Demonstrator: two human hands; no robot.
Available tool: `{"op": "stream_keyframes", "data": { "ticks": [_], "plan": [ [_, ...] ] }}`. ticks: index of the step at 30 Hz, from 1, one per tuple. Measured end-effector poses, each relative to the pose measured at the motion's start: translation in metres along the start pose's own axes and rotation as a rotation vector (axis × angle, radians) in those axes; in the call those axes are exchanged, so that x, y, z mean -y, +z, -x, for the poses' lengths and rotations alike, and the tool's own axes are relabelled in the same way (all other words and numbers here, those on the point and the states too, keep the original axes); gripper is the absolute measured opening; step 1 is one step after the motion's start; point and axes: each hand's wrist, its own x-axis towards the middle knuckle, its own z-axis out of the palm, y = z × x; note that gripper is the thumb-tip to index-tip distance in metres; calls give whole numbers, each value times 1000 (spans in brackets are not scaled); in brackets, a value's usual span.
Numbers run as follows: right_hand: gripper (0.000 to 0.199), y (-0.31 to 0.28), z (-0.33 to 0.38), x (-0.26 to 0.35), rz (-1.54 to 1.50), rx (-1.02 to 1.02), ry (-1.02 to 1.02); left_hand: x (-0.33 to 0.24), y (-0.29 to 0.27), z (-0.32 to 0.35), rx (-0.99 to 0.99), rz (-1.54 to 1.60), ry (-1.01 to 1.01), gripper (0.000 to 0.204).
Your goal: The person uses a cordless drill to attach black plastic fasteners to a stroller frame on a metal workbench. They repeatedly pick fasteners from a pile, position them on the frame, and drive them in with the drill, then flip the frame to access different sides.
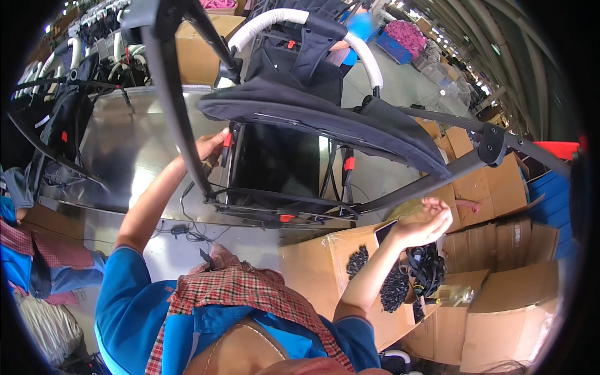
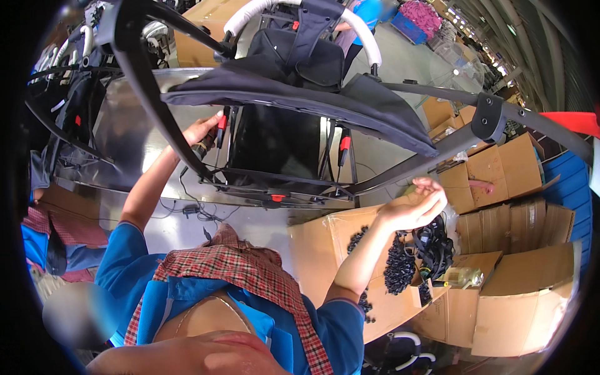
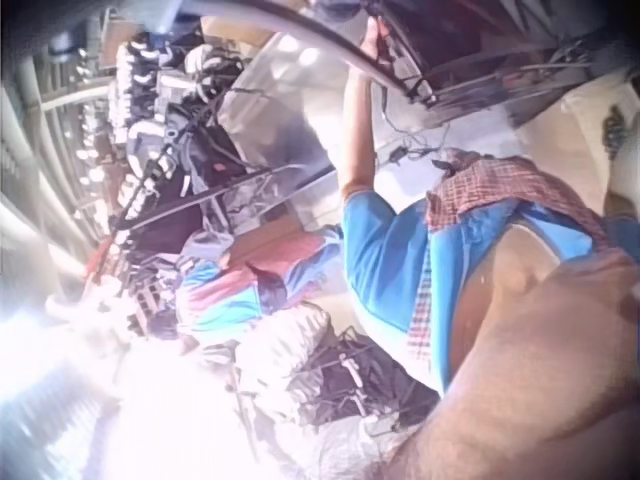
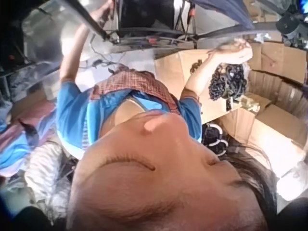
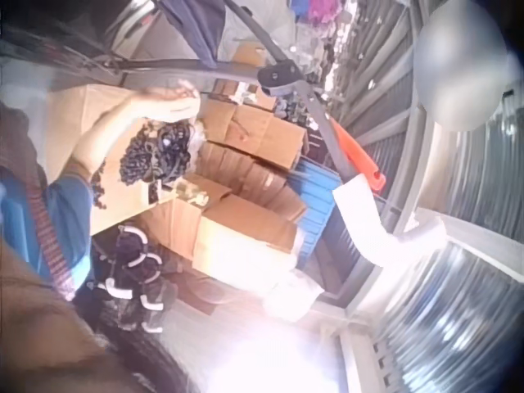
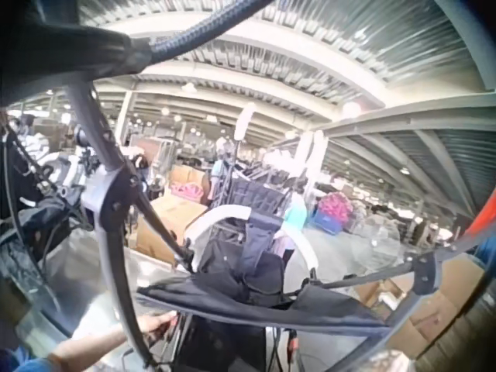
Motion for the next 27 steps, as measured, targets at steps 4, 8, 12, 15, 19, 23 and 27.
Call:
{"op": "stream_keyframes", "data": {
  "ticks": [4, 8, 12, 15, 19, 23, 27],
  "plan": [
    [35, -34, 34, -118, -15, 659, 897, 14, -2, -10, 55, 149, -50, 64],
    [53, 2, 51, -166, -246, 916, 1403, 14, -1, 0, -40, 74, -53, 64],
    [47, 20, 48, -195, -153, 1042, 1338, 11, 1, 13, -55, 119, -28, 62],
    [44, 50, 47, -226, -19, 1079, 1264, 18, -10, -10, -96, 73, -40, 58],
    [49, 81, 32, -263, 62, 1163, 1296, 2, -2, -28, -143, 114, 21, 51],
    [45, 94, 28, -275, 54, 1166, 1349, -2, 4, -31, -239, 143, 66, 46],
    [46, 97, 30, -275, 94, 1189, 1377, 6, -5, -37, -267, 34, 64, 48]
  ]
}}
